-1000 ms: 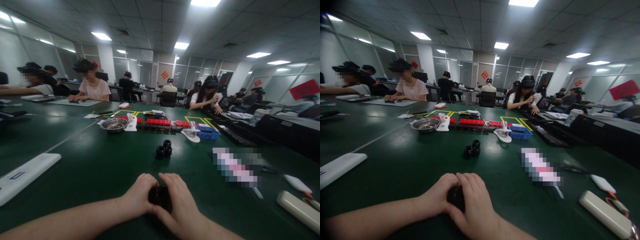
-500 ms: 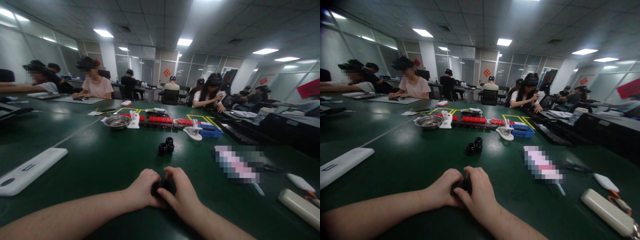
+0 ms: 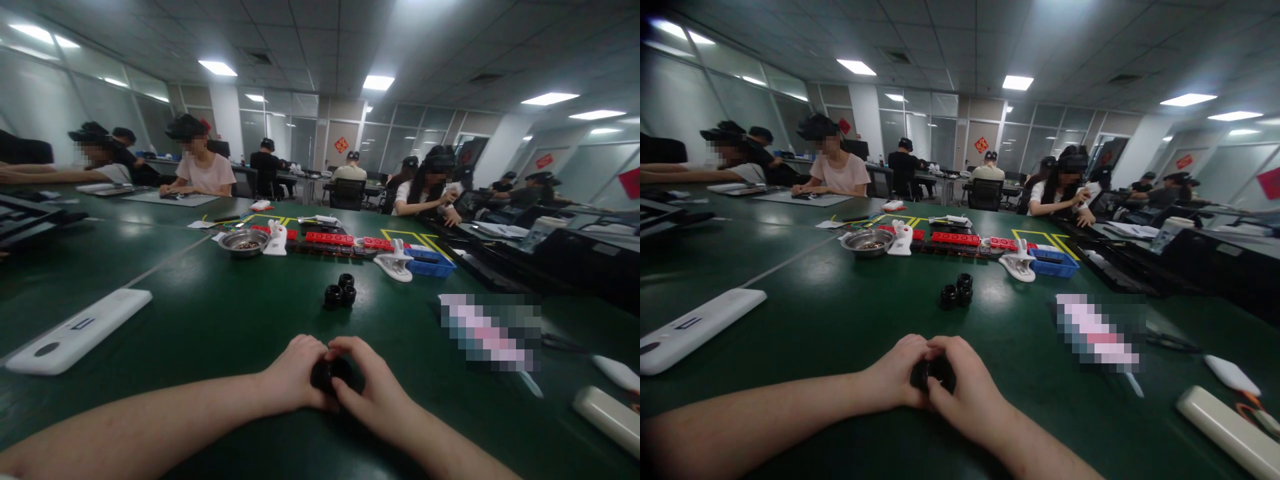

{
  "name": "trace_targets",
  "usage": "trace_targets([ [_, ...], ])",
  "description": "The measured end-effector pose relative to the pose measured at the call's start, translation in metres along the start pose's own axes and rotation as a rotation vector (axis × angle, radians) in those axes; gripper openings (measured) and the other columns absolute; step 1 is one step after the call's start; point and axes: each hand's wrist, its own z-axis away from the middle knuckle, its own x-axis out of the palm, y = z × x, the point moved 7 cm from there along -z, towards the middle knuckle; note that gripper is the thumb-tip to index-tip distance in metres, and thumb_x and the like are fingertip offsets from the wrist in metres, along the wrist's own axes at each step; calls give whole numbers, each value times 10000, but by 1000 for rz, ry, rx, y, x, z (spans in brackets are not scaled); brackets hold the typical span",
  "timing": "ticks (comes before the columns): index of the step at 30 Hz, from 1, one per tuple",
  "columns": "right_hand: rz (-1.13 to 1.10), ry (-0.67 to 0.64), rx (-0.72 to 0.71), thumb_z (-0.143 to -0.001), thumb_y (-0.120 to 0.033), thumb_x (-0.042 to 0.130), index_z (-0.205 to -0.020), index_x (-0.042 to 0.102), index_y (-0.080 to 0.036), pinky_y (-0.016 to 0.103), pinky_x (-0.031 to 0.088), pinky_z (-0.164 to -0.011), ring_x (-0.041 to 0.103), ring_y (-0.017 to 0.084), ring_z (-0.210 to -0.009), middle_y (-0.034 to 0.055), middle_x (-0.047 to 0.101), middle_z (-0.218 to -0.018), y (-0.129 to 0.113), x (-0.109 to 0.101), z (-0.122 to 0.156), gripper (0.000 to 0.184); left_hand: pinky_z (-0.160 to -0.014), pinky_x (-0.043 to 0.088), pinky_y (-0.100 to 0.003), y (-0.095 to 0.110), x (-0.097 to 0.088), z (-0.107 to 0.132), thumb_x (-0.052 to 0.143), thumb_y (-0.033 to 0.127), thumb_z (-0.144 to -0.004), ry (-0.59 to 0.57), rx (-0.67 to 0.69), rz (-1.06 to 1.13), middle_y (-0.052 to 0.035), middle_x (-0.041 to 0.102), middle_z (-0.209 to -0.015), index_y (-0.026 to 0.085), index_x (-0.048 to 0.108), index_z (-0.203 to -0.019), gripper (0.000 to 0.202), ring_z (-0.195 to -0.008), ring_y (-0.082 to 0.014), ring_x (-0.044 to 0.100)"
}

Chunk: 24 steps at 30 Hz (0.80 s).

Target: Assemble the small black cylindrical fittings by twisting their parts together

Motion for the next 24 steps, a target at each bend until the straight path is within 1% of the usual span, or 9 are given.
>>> trace_targets([
  [2, -60, -40, -58, -660, -33, 469, -1111, 447, -205, 380, 435, -882, 533, 197, -990, 66, 561, -1058, -6, 1, 1, 483, -773, 392, -344, 0, -1, 0, 750, 486, -507, 1, -9, 11, -27, 588, -879, 183, 579, -922, 541, -834, -222, 523],
  [4, -28, -4, -57, -670, -56, 492, -1126, 440, -194, 403, 426, -892, 512, 216, -1023, 84, 539, -1096, -7, -2, 2, 480, -767, 395, -341, -1, -2, 1, 750, 507, -493, 9, -20, 7, -29, 584, -860, 170, 581, -874, 536, -823, -222, 523],
  [8, 131, 102, 60, -647, -181, 638, -1034, 487, -172, 446, 456, -802, 535, 258, -912, 96, 558, -974, 2, -8, 0, 416, -742, 396, -327, -2, -1, 1, 754, 527, -476, 15, -1, -22, -17, 572, -787, 165, 573, -750, 489, -781, -211, 525],
  [11, 75, 23, 54, -661, -121, 589, -1044, 482, -197, 427, 464, -806, 557, 232, -886, 67, 579, -939, 2, -3, 0, 405, -739, 394, -330, -2, 0, 0, 754, 512, -484, 12, 0, -29, -17, 578, -803, 176, 589, -816, 500, -787, -217, 524],
  [14, -75, -78, -20, -642, -22, 473, -1141, 424, -224, 419, 423, -904, 535, 214, -1017, 65, 564, -1080, -4, 1, 1, 541, -774, 387, -342, -1, 0, 1, 751, 496, -507, 10, 21, 8, -22, 589, -880, 192, 578, -955, 568, -840, -228, 522],
  [17, -38, -8, 2, -654, -68, 518, -1162, 404, -220, 452, 406, -915, 505, 243, -1059, 88, 529, -1131, -3, -5, 1, 542, -769, 393, -347, -2, -1, 1, 758, 519, -479, 9, -8, 4, -38, 583, -876, 169, 586, -873, 554, -838, -236, 520],
  [20, 98, 72, 76, -632, -166, 640, -1084, 455, -188, 457, 447, -832, 533, 260, -941, 93, 550, -1012, 3, -7, 0, 489, -740, 400, -339, -1, -2, 1, 747, 519, -500, 1, -14, -19, -38, 573, -819, 155, 575, -762, 480, -804, -229, 518],
  [22, 124, 40, 91, -619, -160, 652, -1050, 477, -175, 442, 460, -804, 541, 249, -891, 82, 558, -961, 4, -3, 0, 465, -744, 401, -337, -1, -2, 1, 743, 493, -518, 6, -7, -17, -35, 570, -818, 154, 575, -784, 462, -801, -222, 517],
  [24, 64, -33, 55, -644, -93, 579, -1058, 477, -183, 416, 453, -839, 542, 227, -920, 74, 564, -986, 0, 2, 1, 436, -764, 400, -340, -1, 0, 1, 741, 465, -527, 3, -4, -8, -27, 571, -835, 164, 576, -827, 456, -811, -215, 516],
])
